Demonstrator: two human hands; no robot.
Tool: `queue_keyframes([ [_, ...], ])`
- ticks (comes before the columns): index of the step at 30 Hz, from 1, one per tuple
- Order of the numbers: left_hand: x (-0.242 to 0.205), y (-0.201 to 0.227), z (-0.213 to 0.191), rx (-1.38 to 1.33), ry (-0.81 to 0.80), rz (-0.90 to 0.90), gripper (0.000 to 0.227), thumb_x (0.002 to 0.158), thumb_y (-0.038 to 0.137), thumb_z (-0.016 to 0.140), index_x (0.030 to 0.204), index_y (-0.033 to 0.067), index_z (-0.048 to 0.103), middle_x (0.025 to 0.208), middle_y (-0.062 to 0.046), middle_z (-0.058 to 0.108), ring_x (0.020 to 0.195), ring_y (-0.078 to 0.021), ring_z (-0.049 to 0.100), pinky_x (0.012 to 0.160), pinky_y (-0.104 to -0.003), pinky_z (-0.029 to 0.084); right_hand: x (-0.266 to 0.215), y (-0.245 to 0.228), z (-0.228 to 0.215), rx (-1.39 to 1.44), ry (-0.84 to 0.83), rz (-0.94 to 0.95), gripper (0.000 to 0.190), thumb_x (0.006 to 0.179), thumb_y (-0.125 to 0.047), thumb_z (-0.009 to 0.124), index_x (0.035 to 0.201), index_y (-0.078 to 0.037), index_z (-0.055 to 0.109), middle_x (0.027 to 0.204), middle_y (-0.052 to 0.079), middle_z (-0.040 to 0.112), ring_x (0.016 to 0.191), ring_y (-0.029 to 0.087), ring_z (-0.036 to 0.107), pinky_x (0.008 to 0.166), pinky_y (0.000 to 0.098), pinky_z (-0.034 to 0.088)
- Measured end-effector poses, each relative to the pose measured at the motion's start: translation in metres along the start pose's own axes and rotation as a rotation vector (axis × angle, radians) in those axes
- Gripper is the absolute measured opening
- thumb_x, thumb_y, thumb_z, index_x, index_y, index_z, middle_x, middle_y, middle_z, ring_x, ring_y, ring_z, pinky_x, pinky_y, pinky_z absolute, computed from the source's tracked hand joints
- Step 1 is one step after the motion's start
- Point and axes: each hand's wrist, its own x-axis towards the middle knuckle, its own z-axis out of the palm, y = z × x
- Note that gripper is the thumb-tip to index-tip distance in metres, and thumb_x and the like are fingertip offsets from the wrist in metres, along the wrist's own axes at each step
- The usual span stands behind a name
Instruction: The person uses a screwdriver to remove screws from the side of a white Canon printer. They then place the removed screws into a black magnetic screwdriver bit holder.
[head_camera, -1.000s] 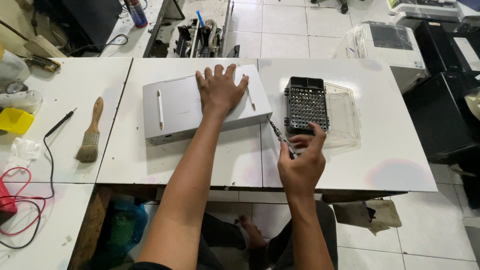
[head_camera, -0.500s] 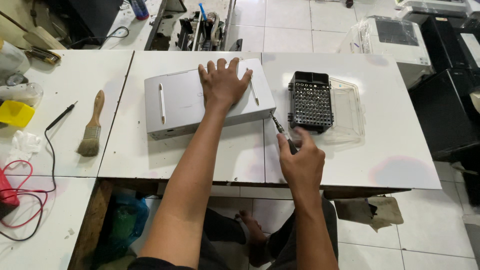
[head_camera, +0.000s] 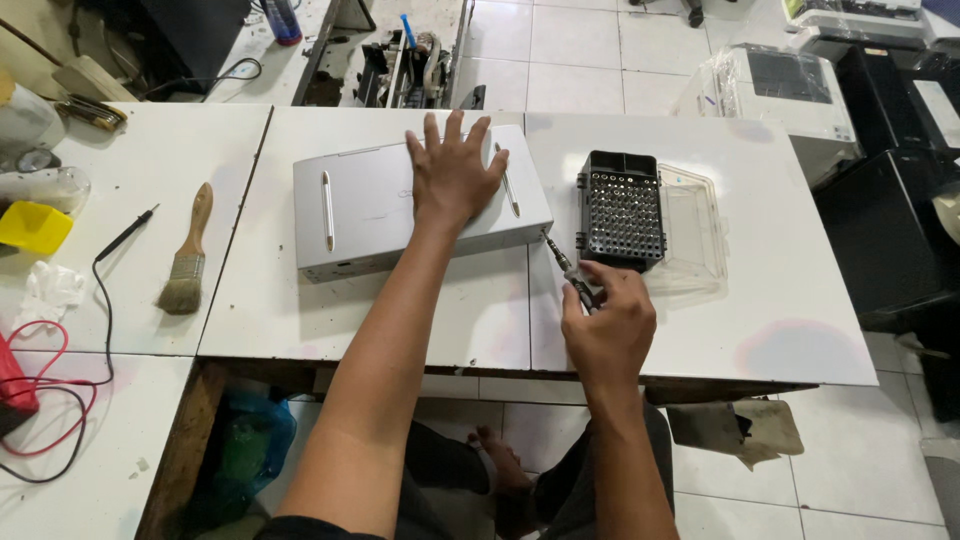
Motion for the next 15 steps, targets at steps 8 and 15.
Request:
queue_keyframes([
  [8, 0.003, -0.005, 0.017, 0.110, 0.267, 0.282, 0.012, 0.095, 0.029, 0.073, 0.102, 0.0242, 0.082, 0.091, 0.004, 0.064, 0.088, -0.0169, 0.065, 0.082, -0.040, 0.056, 0.003, -0.005, -0.006, 0.003, -0.155, 0.139, 0.025, 0.097, -0.018, 0.079, 0.114, -0.001, 0.084, 0.084, 0.023, 0.079, 0.075, 0.041, 0.078, 0.066, 0.0443, 0.061],
  [15, 0.002, -0.006, 0.020, 0.202, 0.248, 0.278, 0.015, 0.097, 0.027, 0.069, 0.105, 0.0270, 0.082, 0.094, 0.001, 0.066, 0.097, -0.0198, 0.067, 0.083, -0.043, 0.056, 0.007, 0.011, -0.002, 0.002, -0.242, 0.273, 0.032, 0.098, -0.028, 0.072, 0.114, -0.003, 0.084, 0.078, 0.020, 0.078, 0.069, 0.037, 0.077, 0.063, 0.0463, 0.058],
])
